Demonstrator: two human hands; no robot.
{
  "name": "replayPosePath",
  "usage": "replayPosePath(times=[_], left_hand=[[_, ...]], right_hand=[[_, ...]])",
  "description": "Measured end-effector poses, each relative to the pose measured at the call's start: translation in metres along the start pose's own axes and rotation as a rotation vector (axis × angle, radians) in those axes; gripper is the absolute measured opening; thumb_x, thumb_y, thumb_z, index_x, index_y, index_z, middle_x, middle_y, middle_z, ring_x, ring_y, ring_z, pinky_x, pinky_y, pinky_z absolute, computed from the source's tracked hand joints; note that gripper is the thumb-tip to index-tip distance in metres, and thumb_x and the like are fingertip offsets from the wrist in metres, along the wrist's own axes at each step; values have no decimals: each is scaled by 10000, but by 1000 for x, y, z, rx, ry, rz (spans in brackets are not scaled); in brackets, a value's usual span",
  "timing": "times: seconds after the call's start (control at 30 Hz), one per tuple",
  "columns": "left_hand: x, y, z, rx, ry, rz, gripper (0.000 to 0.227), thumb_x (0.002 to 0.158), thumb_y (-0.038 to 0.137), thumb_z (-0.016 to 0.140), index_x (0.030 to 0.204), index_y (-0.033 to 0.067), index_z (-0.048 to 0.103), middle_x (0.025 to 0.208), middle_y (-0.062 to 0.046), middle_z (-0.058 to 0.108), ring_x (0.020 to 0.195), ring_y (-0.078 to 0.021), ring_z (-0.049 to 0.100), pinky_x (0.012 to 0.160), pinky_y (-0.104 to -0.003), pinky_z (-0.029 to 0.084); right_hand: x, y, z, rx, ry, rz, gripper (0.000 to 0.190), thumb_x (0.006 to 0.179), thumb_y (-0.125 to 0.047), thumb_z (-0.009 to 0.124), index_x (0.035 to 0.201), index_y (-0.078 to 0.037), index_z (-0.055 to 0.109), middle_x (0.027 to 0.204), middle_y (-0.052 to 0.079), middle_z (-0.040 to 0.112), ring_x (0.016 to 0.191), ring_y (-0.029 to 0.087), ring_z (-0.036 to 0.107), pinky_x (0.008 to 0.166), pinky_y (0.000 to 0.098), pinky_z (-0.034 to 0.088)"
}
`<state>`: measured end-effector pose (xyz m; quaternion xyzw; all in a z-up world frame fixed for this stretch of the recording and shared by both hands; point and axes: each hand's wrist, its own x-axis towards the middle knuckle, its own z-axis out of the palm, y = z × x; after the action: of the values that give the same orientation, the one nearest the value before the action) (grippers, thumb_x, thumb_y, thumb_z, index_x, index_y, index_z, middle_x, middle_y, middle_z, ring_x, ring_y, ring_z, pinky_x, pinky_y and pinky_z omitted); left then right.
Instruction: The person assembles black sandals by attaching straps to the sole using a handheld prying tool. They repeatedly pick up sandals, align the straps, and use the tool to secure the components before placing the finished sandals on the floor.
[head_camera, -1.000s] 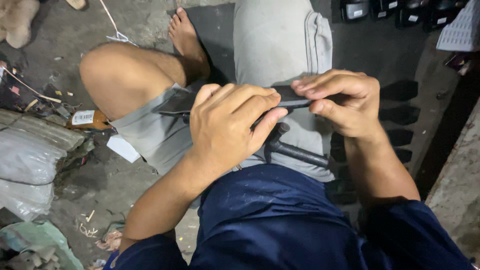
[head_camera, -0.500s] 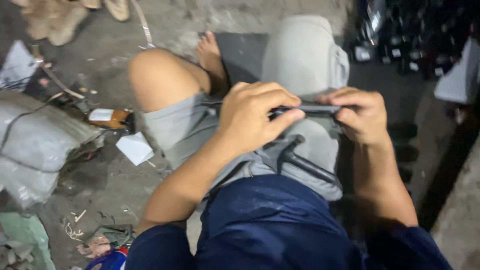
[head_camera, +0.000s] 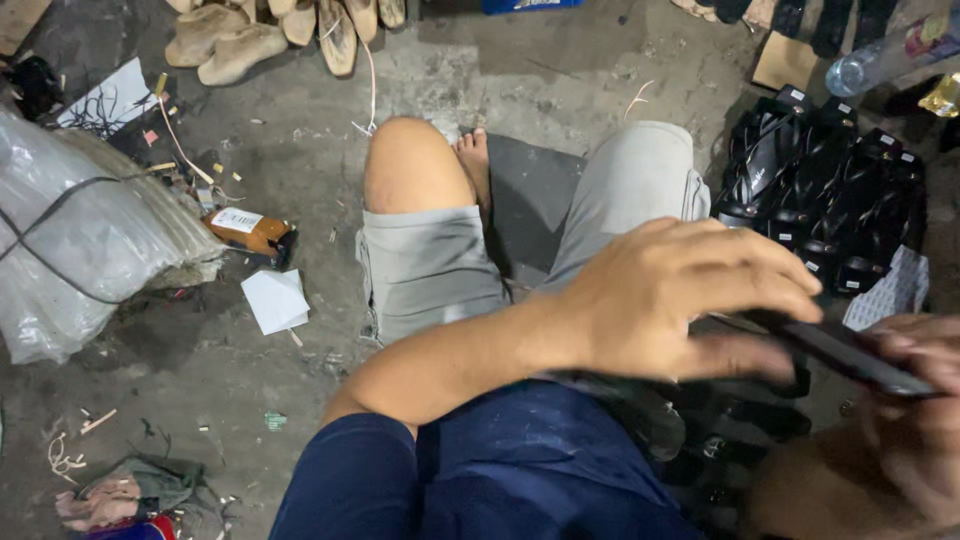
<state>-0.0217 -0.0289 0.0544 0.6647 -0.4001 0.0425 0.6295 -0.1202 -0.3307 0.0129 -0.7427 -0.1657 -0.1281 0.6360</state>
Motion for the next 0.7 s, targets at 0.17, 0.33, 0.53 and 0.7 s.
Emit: replayPosePath(times=[0.17, 0.33, 0.53, 0.7], left_hand=[[-25, 25, -30, 200, 19, -57, 275, 943, 287, 828, 1158, 166, 707, 1102, 30, 722, 970, -145, 742, 831, -292, 601], [-50, 25, -50, 112, 45, -146, 304, 911, 257, 835, 1148, 134, 689, 1072, -6, 714, 965, -180, 739, 825, -277, 613], [-64, 30, -64, 125, 71, -165, 292, 905, 185, 872, 1128, 99, 704, 1105, -28, 724, 964, -158, 752, 827, -259, 624], [-74, 28, -68, 128, 125, -147, 381, 838, 199, 916, 1086, 47, 670, 1073, -81, 684, 967, -222, 716, 814, -294, 599]], right_hand=[[34, -39, 40, -296, -224, -76, 320, 986, -208, 732, 1145, 63, 666, 1083, 221, 712, 1004, 321, 740, 915, 371, 613], [76, -61, 115, -80, -176, -33, 267, 977, -182, 778, 1094, 47, 706, 991, 194, 730, 959, 281, 772, 876, 338, 647], [102, -59, 139, -78, -356, -111, 295, 871, -159, 780, 1021, 78, 689, 978, 218, 723, 922, 314, 761, 845, 374, 632], [109, -35, 142, -76, -437, -197, 259, 864, -92, 797, 1030, 84, 703, 1009, 219, 740, 991, 332, 773, 848, 386, 637]])
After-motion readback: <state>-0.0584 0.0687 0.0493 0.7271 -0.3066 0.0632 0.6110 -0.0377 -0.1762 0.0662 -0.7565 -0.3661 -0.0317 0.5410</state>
